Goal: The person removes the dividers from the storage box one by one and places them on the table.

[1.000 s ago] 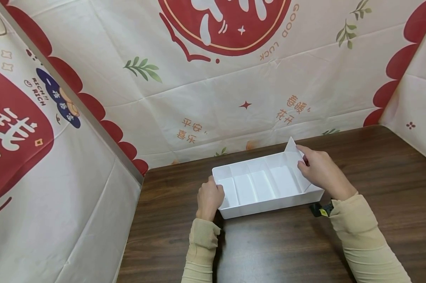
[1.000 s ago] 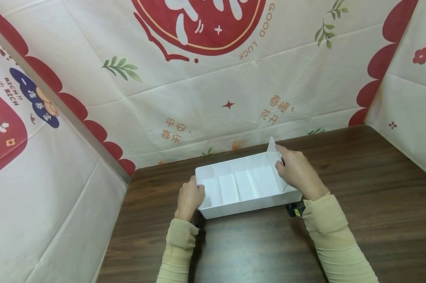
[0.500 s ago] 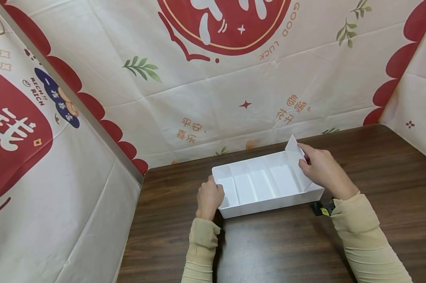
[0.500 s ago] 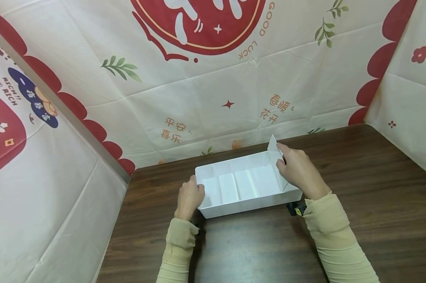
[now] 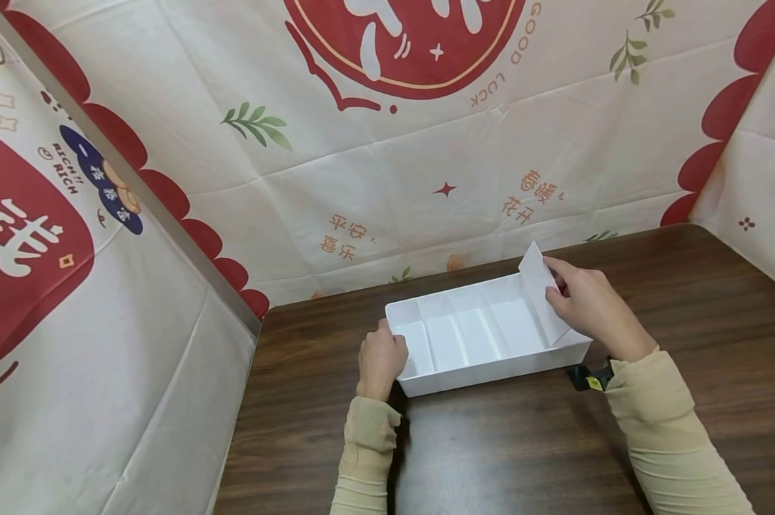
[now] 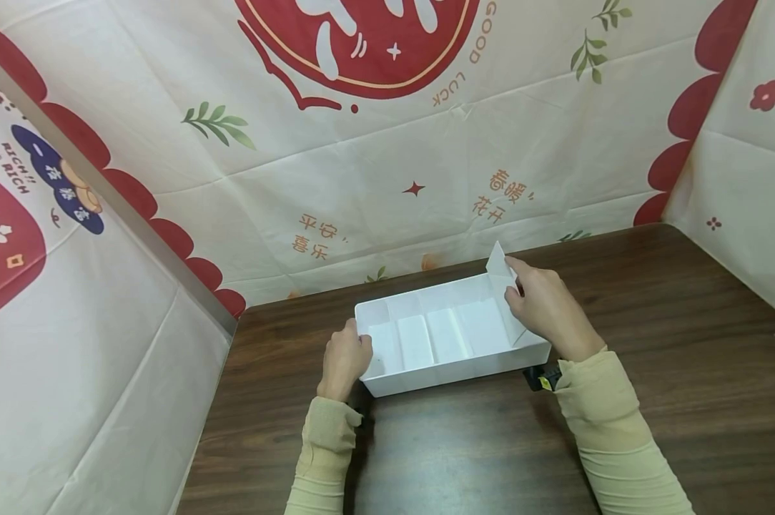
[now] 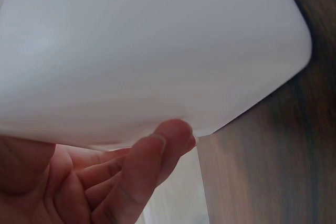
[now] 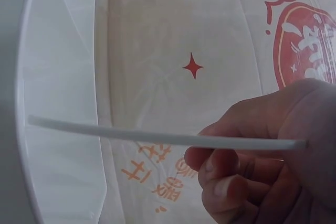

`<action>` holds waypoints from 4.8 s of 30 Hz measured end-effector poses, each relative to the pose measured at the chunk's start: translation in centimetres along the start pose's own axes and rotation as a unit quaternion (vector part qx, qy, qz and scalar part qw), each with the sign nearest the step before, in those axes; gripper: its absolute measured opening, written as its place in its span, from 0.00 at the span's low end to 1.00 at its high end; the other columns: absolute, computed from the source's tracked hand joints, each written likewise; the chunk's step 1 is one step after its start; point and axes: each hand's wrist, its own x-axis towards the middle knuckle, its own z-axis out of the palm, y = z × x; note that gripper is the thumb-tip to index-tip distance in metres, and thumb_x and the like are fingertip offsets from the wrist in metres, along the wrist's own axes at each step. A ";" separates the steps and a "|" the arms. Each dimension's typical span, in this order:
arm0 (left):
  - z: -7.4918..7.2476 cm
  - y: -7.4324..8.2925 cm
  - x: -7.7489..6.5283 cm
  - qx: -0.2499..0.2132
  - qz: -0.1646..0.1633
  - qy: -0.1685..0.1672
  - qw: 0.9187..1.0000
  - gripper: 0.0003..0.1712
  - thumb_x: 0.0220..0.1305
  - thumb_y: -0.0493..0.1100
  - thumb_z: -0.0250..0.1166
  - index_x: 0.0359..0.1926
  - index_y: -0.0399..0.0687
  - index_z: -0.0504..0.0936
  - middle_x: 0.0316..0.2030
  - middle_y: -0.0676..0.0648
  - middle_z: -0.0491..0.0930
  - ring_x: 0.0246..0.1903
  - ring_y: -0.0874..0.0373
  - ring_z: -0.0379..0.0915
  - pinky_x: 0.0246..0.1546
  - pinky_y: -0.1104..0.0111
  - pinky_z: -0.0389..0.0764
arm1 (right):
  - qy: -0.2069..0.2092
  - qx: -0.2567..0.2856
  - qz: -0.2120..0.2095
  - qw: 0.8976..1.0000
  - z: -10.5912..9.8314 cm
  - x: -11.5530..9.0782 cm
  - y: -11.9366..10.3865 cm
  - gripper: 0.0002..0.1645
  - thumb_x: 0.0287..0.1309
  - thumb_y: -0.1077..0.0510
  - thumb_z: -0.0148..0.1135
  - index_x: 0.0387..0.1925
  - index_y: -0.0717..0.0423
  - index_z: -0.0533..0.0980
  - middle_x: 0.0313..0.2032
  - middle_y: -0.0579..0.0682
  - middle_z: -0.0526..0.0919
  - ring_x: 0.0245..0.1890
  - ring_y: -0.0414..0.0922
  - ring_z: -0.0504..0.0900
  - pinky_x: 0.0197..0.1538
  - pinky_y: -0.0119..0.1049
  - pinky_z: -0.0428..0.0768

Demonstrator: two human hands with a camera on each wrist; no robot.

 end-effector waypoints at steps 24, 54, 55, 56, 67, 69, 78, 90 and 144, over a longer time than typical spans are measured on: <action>-0.2 0.1 0.0 -0.008 -0.007 -0.021 1.000 0.24 0.63 0.43 0.52 0.57 0.33 0.70 0.27 0.39 0.80 0.18 0.55 0.70 0.18 0.63 0.71 | 0.021 0.000 0.029 0.999 -1.6 -0.3 1.4 0.33 0.53 0.66 0.60 0.61 0.71 0.63 0.28 0.60 0.75 0.24 0.49 0.70 0.23 0.35 0.75; -0.3 0.1 -0.2 -0.013 -0.007 -0.020 1.000 0.23 0.63 0.43 0.53 0.56 0.34 0.70 0.28 0.37 0.80 0.20 0.53 0.71 0.21 0.60 0.72 | 0.066 0.004 0.073 0.995 -3.7 -1.1 5.3 0.30 0.55 0.66 0.56 0.60 0.70 0.64 0.30 0.63 0.76 0.27 0.54 0.72 0.24 0.43 0.76; -0.3 0.1 -0.2 -0.014 -0.007 -0.020 1.000 0.23 0.63 0.43 0.53 0.56 0.34 0.71 0.27 0.37 0.79 0.20 0.53 0.71 0.20 0.60 0.71 | 0.067 0.004 0.073 0.995 -3.7 -1.1 5.4 0.30 0.55 0.66 0.56 0.60 0.71 0.64 0.30 0.63 0.76 0.27 0.54 0.72 0.24 0.42 0.74; -0.3 0.2 -0.2 -0.014 -0.007 -0.020 1.000 0.23 0.63 0.44 0.53 0.56 0.34 0.70 0.27 0.37 0.79 0.19 0.53 0.70 0.20 0.61 0.71 | 0.068 0.003 0.074 0.995 -3.7 -1.1 5.5 0.30 0.55 0.65 0.56 0.60 0.71 0.64 0.29 0.63 0.76 0.27 0.53 0.72 0.24 0.41 0.74; -0.3 0.3 -0.2 -0.012 -0.012 -0.021 1.000 0.23 0.62 0.43 0.52 0.56 0.34 0.71 0.27 0.38 0.79 0.20 0.54 0.70 0.20 0.61 0.71 | 0.069 -0.001 0.086 0.994 -4.3 -1.5 6.6 0.28 0.57 0.64 0.54 0.59 0.69 0.65 0.30 0.63 0.76 0.26 0.54 0.72 0.21 0.36 0.70; -0.3 0.2 -0.2 -0.013 -0.011 -0.021 1.000 0.23 0.62 0.43 0.51 0.56 0.34 0.71 0.27 0.38 0.79 0.19 0.54 0.70 0.19 0.62 0.70 | 0.066 0.001 0.088 0.994 -4.3 -1.5 6.7 0.28 0.57 0.63 0.54 0.59 0.69 0.65 0.30 0.63 0.76 0.26 0.54 0.72 0.21 0.36 0.70; -0.2 0.2 -0.3 -0.017 -0.009 -0.022 1.000 0.24 0.63 0.43 0.50 0.56 0.34 0.70 0.26 0.39 0.78 0.18 0.54 0.69 0.18 0.63 0.69 | 0.060 0.005 0.099 0.993 -4.3 -1.6 7.3 0.29 0.57 0.63 0.55 0.59 0.70 0.64 0.32 0.64 0.76 0.28 0.54 0.72 0.23 0.36 0.71; -0.2 0.1 -0.2 -0.022 -0.011 -0.032 0.999 0.24 0.63 0.43 0.50 0.57 0.33 0.69 0.25 0.40 0.78 0.18 0.54 0.68 0.18 0.64 0.68 | 0.044 0.009 0.114 0.993 -4.1 -1.5 8.8 0.29 0.57 0.62 0.55 0.59 0.72 0.64 0.33 0.65 0.76 0.28 0.55 0.72 0.23 0.37 0.71; -0.1 -0.1 -0.3 -0.013 -0.002 -0.021 1.000 0.21 0.62 0.43 0.50 0.51 0.34 0.72 0.26 0.39 0.78 0.19 0.54 0.70 0.19 0.62 0.70 | -0.040 -0.008 0.162 0.986 -2.2 -1.8 14.5 0.18 0.56 0.59 0.58 0.43 0.70 0.72 0.30 0.64 0.77 0.29 0.55 0.72 0.25 0.39 0.69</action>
